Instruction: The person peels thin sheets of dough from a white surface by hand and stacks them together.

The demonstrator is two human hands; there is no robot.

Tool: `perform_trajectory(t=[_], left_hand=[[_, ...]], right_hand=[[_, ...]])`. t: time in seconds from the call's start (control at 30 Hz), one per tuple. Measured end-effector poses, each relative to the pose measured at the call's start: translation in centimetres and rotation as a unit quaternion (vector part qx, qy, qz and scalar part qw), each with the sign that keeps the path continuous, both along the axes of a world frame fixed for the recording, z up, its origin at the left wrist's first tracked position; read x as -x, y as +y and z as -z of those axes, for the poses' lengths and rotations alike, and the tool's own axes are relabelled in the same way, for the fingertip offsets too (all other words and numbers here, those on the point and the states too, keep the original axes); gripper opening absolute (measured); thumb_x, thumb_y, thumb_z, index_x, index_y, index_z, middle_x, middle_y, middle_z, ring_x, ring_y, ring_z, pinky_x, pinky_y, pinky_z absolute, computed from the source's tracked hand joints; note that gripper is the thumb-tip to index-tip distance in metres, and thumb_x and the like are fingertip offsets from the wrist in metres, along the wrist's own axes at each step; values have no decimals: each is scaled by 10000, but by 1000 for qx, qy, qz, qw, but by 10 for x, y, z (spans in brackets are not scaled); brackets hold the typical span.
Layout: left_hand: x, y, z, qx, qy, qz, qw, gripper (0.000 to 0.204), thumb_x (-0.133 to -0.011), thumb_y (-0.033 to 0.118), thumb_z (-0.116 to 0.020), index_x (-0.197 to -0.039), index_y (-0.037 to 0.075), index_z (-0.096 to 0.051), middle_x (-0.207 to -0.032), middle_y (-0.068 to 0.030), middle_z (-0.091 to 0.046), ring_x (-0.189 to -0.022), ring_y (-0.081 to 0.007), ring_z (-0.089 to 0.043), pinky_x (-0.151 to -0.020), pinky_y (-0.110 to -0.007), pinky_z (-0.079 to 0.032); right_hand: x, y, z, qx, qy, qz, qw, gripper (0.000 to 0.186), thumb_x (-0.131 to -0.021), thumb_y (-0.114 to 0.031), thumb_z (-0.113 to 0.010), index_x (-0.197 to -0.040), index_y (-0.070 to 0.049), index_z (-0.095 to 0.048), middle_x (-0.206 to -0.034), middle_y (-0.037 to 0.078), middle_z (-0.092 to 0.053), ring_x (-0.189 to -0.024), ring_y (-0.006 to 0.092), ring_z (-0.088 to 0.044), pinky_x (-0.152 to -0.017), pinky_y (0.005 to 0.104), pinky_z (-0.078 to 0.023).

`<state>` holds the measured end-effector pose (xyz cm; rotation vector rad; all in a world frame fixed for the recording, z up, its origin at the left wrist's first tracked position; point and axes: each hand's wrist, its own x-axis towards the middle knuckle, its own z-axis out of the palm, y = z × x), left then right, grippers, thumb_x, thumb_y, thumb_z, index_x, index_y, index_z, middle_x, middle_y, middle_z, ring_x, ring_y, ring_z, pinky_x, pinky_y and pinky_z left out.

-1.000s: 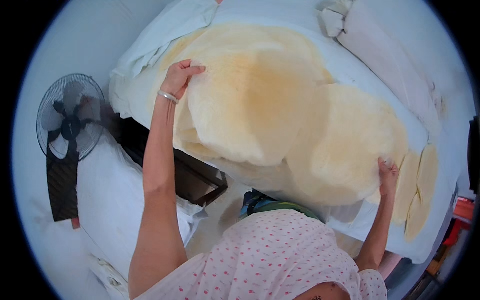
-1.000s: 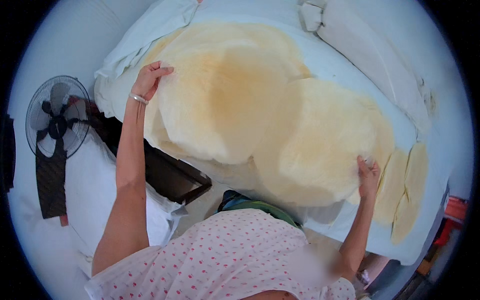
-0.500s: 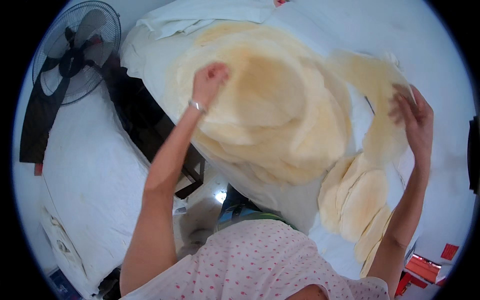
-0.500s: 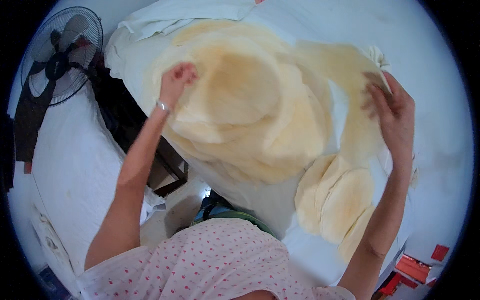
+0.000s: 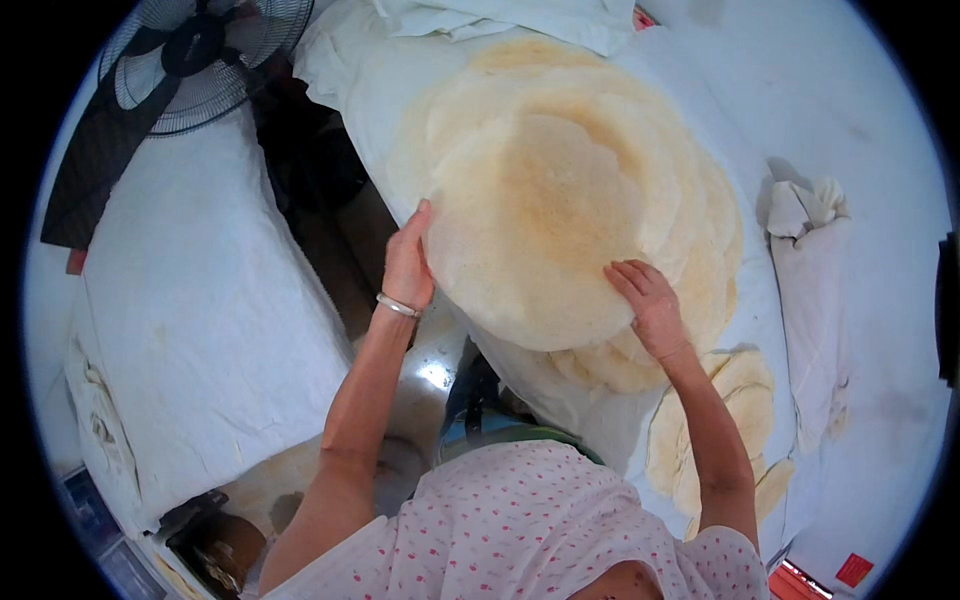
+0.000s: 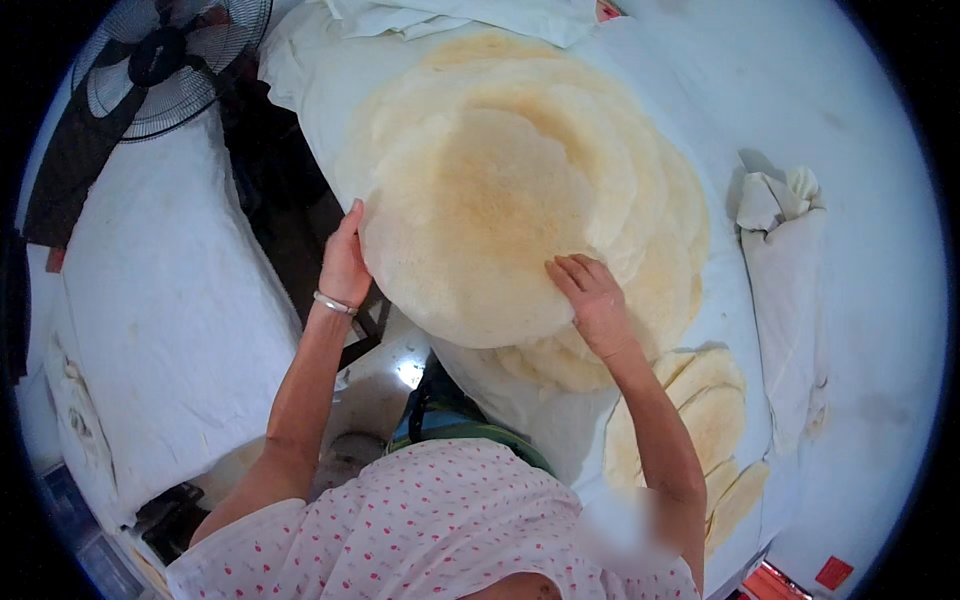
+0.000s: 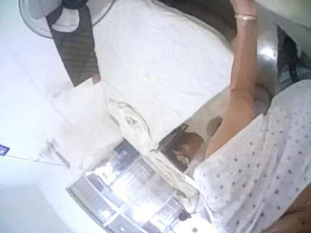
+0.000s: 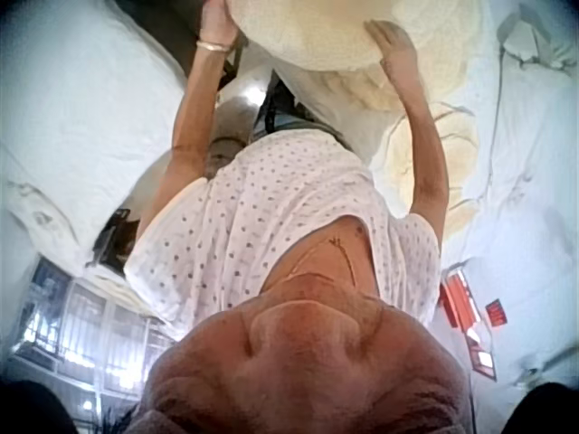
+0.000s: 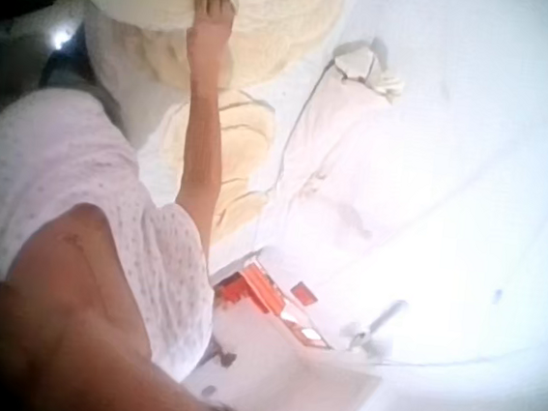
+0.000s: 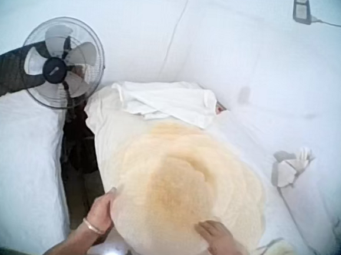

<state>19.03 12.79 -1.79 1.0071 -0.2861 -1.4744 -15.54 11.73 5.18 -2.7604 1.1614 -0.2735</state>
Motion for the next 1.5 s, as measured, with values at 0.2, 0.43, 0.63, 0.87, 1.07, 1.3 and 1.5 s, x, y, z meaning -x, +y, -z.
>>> perform_trajectory(t=[0.2,0.43,0.63,0.87,1.07,1.3,1.5], left_hand=[[33,-17,-35,149,-756,-41,636,669,-814,329,-654,-1373,72,-393,-1442,-175,-316,-1338,-375,-260,-1080,-487,-224],[95,-29,58,216,-827,36,518,671,-870,494,-545,-1441,209,-337,-1543,-74,-169,-1407,-370,-101,-1085,-589,-58],[123,-31,74,137,-921,32,363,641,-931,570,-350,-1478,263,-214,-1550,-56,-139,-1386,-376,-191,-994,-613,-281],[103,-25,72,66,-970,35,231,729,-918,590,-378,-1481,172,-177,-1533,-125,-145,-1364,-396,-217,-1043,-579,-261],[169,39,-14,133,-917,-25,374,780,-885,539,-509,-1455,83,-236,-1486,-168,-242,-1343,-382,-252,-1067,-485,-274],[301,118,-25,260,-729,100,625,735,-866,192,-643,-1449,58,-216,-1494,-146,-208,-1261,-378,-386,-1004,-476,-381],[312,141,-50,239,-695,138,663,658,-864,104,-602,-1431,54,-271,-1450,-146,-306,-1188,-342,-471,-965,-419,-417]], right_hand=[[-6,23,38,34,54,39,997,504,-775,-69,-500,-1279,-66,-488,-1318,125,-482,-1236,299,-431,-1033,461,-336],[23,56,67,49,-64,103,991,516,-827,-153,-472,-1334,-71,-427,-1392,160,-397,-1312,327,-344,-1068,499,-262],[185,166,39,59,-179,377,907,543,-780,-17,-479,-1321,-35,-446,-1383,205,-405,-1307,372,-338,-1108,472,-232],[482,412,69,146,-48,794,589,557,-665,42,-544,-1217,-8,-487,-1220,210,-532,-1160,385,-478,-1000,425,-382],[621,490,96,179,122,783,583,436,-710,-49,-568,-1142,-12,-519,-1171,195,-535,-1118,348,-498,-917,462,-403],[693,454,122,142,147,803,559,320,-779,-141,-563,-1090,-66,-539,-1179,113,-563,-1087,304,-544,-874,436,-435],[738,467,92,40,167,826,536,240,-820,-177,-519,-1048,-107,-550,-873,142,-627,-873,321,-616,-734,461,-487]])
